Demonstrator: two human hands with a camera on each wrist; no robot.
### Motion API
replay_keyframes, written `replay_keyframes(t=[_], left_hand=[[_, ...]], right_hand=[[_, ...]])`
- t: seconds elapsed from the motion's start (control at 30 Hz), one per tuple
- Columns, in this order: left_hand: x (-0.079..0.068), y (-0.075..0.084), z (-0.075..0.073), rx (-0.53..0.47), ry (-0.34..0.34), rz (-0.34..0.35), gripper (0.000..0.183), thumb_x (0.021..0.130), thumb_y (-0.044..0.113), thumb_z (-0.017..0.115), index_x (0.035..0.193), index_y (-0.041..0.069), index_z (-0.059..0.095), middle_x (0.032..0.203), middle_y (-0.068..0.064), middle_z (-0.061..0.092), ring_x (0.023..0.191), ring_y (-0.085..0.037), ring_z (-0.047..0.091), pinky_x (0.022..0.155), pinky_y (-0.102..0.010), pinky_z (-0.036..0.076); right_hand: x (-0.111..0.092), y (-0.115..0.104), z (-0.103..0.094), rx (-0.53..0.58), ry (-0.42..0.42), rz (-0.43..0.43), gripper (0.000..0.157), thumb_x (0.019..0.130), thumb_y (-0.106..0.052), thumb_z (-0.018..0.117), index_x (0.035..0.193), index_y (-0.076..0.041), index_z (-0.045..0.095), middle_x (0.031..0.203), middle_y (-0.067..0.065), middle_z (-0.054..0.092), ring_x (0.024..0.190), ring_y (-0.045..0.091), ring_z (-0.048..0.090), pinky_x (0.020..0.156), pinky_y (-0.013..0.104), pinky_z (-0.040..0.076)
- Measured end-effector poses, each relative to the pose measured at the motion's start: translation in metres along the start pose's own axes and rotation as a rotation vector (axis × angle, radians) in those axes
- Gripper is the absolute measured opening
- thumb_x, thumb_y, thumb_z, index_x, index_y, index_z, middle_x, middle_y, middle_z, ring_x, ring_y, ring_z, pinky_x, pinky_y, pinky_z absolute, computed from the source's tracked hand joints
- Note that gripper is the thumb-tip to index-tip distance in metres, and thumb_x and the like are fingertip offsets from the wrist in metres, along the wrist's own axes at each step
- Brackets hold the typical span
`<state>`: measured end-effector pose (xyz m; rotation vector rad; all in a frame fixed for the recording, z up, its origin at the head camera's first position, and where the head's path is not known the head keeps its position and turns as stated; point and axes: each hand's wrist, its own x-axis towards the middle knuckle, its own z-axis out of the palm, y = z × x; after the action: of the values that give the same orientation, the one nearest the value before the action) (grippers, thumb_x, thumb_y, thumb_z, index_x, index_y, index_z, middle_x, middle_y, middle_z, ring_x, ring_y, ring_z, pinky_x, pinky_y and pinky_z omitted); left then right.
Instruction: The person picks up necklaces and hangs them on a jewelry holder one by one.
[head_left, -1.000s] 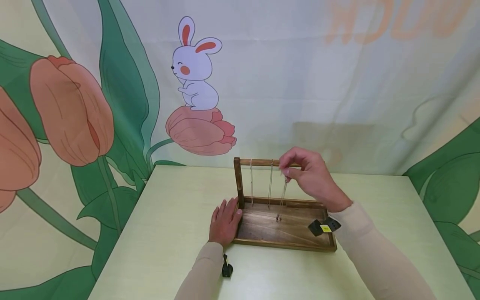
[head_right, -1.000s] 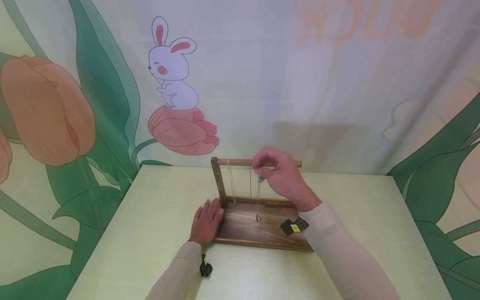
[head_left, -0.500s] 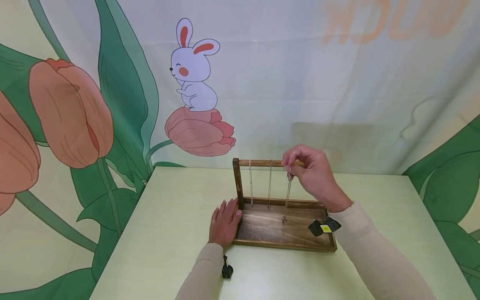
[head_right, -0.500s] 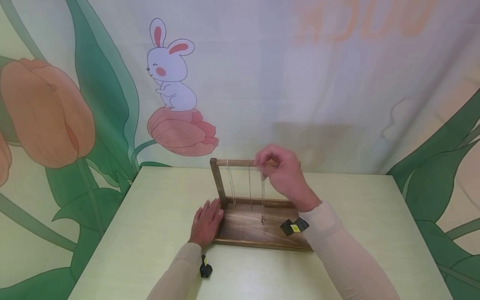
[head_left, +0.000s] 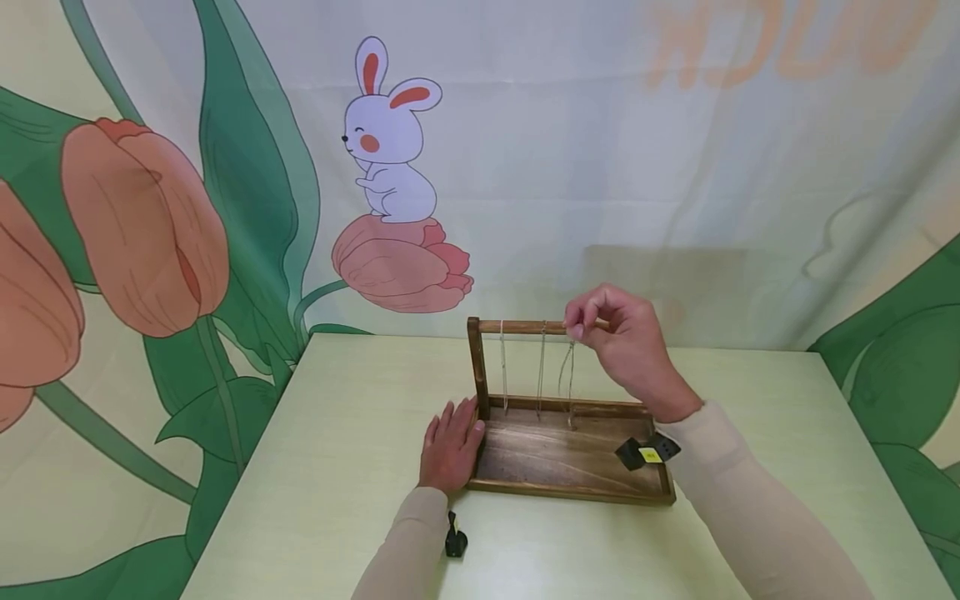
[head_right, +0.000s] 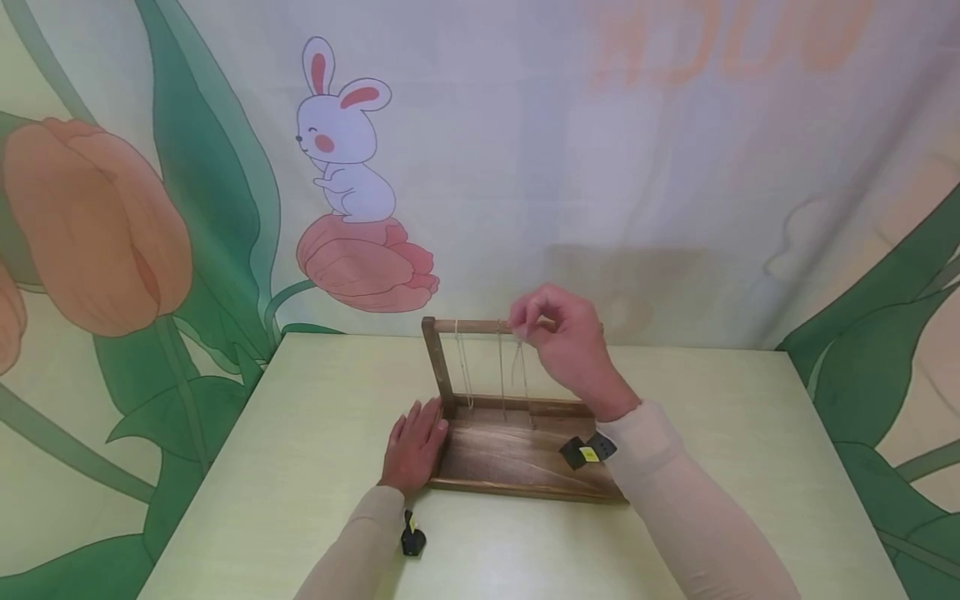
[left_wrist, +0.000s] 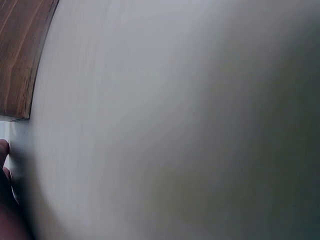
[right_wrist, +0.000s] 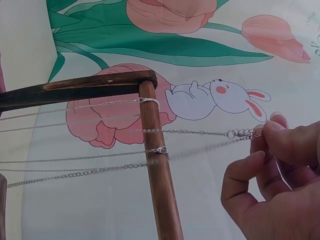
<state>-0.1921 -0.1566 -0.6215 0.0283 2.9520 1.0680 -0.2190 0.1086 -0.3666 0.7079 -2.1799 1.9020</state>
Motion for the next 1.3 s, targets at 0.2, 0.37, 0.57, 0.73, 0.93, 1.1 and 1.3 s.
replay_keyframes(t=[0.2,0.37,0.57,0.73,0.93,1.1,1.3], left_hand=[[0.000,0.000,0.001,0.018,0.000,0.004,0.058,0.112,0.048,0.035,0.165,0.025,0.033,0.171,-0.002,0.035,0.164,-0.029,0.019,0.134,-0.053,0.009],[0.000,0.000,0.001,0.020,-0.001,0.007,0.059,0.112,0.050,0.033,0.165,0.026,0.032,0.171,-0.001,0.035,0.164,-0.028,0.019,0.134,-0.052,0.009],[-0.001,-0.001,0.001,0.015,0.005,0.011,0.060,0.111,0.053,0.032,0.165,0.025,0.033,0.171,-0.002,0.036,0.164,-0.029,0.020,0.134,-0.053,0.010],[-0.001,-0.001,0.000,0.015,0.005,0.011,0.060,0.111,0.053,0.031,0.165,0.026,0.033,0.171,-0.001,0.035,0.164,-0.029,0.019,0.134,-0.052,0.010],[-0.001,0.000,0.000,0.014,0.005,0.009,0.060,0.111,0.052,0.032,0.165,0.025,0.032,0.171,-0.002,0.035,0.164,-0.029,0.019,0.134,-0.053,0.010],[-0.001,0.000,0.001,0.019,0.004,0.009,0.060,0.111,0.052,0.032,0.165,0.026,0.032,0.171,-0.001,0.035,0.164,-0.028,0.019,0.134,-0.053,0.010],[0.000,-0.004,0.002,0.009,0.009,0.015,0.058,0.112,0.050,0.033,0.165,0.027,0.032,0.171,-0.002,0.035,0.164,-0.029,0.019,0.134,-0.052,0.009]], right_hand=[[0.002,0.000,0.002,0.028,-0.001,-0.015,0.025,0.093,0.013,0.066,0.078,0.002,0.049,0.093,-0.003,0.069,0.089,0.011,0.065,0.072,0.023,0.057],[0.004,-0.002,0.004,0.066,-0.010,-0.034,0.026,0.092,0.017,0.065,0.079,0.003,0.047,0.092,0.004,0.069,0.082,0.016,0.062,0.068,0.026,0.058],[0.006,-0.003,0.006,0.071,-0.019,-0.041,0.026,0.092,0.018,0.064,0.080,0.003,0.046,0.092,-0.002,0.069,0.082,0.015,0.064,0.070,0.027,0.062],[0.008,-0.001,0.007,0.040,-0.006,-0.053,0.026,0.092,0.018,0.064,0.079,0.003,0.046,0.092,-0.004,0.069,0.082,0.014,0.063,0.068,0.024,0.060],[0.010,-0.002,0.006,-0.007,0.007,-0.072,0.025,0.093,0.016,0.064,0.079,0.004,0.048,0.092,-0.003,0.069,0.085,0.014,0.063,0.068,0.021,0.056],[0.010,-0.005,0.001,-0.007,0.008,-0.071,0.024,0.092,0.019,0.063,0.080,0.007,0.046,0.092,-0.003,0.068,0.083,0.014,0.063,0.068,0.023,0.060],[0.011,-0.006,-0.008,-0.028,0.020,-0.056,0.023,0.093,0.018,0.062,0.082,0.006,0.046,0.092,0.003,0.067,0.082,0.014,0.063,0.068,0.026,0.062]])
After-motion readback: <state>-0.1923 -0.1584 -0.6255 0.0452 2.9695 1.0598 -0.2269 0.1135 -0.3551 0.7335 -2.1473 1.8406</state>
